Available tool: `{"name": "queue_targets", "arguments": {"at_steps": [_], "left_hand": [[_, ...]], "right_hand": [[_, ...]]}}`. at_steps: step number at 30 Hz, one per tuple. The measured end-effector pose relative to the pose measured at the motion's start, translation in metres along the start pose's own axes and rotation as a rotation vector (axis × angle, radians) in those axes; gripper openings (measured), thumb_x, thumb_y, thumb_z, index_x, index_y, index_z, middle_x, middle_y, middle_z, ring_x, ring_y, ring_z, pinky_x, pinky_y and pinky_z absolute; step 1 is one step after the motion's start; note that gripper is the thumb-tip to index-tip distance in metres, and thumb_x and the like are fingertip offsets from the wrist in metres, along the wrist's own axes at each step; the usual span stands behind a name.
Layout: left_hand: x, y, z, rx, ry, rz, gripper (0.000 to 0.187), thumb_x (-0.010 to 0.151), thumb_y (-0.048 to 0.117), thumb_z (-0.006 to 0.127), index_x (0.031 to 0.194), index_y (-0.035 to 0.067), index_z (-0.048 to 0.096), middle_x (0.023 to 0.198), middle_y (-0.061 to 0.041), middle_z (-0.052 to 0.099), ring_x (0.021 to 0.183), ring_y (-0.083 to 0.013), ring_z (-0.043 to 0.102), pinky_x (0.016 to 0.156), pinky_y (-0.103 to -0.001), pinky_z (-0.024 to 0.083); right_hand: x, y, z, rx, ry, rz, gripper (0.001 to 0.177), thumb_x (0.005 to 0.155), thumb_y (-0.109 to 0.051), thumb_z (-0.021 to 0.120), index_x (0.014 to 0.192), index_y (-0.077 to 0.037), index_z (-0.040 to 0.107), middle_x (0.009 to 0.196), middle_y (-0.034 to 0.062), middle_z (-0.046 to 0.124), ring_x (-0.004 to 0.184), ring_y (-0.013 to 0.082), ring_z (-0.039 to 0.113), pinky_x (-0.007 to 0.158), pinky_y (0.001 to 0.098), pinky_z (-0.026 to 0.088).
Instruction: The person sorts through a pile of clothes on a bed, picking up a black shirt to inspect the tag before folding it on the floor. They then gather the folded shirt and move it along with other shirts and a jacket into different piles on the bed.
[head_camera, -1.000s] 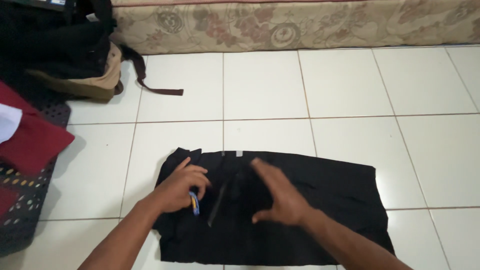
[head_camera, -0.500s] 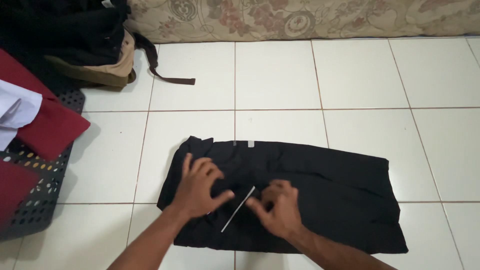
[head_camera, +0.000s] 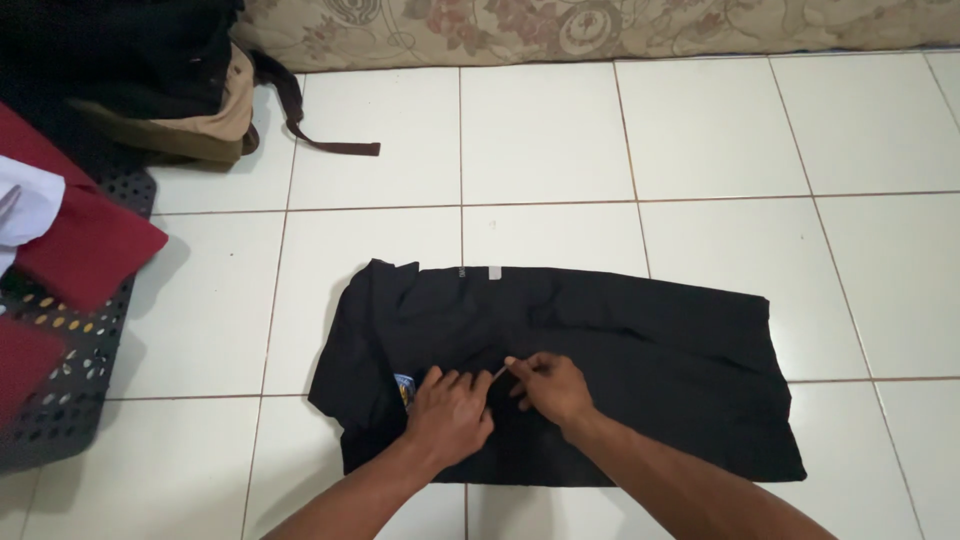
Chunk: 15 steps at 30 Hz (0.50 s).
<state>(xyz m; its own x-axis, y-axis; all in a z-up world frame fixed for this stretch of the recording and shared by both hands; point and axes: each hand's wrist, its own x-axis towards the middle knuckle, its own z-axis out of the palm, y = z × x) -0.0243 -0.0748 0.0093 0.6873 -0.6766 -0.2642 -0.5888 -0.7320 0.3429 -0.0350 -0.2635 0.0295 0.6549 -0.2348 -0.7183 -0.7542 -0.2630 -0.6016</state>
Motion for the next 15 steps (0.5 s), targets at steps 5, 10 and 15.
{"name": "queue_targets", "arguments": {"at_steps": [5, 10, 15], "left_hand": [[-0.013, -0.004, -0.026, -0.041, 0.121, 0.282, 0.031, 0.075, 0.019, 0.071, 0.1, 0.001, 0.074, 0.1, -0.015, 0.069, 0.101, -0.0289, 0.062, 0.092, -0.045, 0.044], [-0.025, -0.013, -0.052, -0.144, 0.083, 0.637, 0.028, 0.065, 0.025, 0.075, 0.082, 0.002, 0.077, 0.096, -0.013, 0.069, 0.105, -0.0283, 0.062, 0.101, -0.046, 0.043], [-0.004, -0.021, -0.07, -0.129, 0.136, -0.209, 0.051, 0.093, 0.044, 0.063, 0.129, 0.008, 0.064, 0.136, -0.013, 0.058, 0.127, -0.0307, 0.054, 0.108, -0.044, 0.042]], "right_hand": [[-0.001, -0.014, -0.003, -0.004, 0.086, 0.045, 0.055, 0.09, -0.057, 0.068, 0.097, -0.003, 0.077, 0.082, 0.0092, 0.076, 0.067, 0.0174, 0.071, 0.072, 0.0329, 0.058], [0.014, -0.017, -0.002, 0.028, 0.165, -0.034, 0.054, 0.084, -0.057, 0.074, 0.093, -0.004, 0.076, 0.082, 0.0091, 0.077, 0.069, 0.0142, 0.073, 0.07, 0.0313, 0.061], [0.016, -0.031, -0.001, -0.061, 0.172, -0.007, 0.05, 0.085, -0.055, 0.075, 0.092, -0.006, 0.077, 0.082, 0.0068, 0.078, 0.069, 0.0145, 0.073, 0.07, 0.0308, 0.058]]}}
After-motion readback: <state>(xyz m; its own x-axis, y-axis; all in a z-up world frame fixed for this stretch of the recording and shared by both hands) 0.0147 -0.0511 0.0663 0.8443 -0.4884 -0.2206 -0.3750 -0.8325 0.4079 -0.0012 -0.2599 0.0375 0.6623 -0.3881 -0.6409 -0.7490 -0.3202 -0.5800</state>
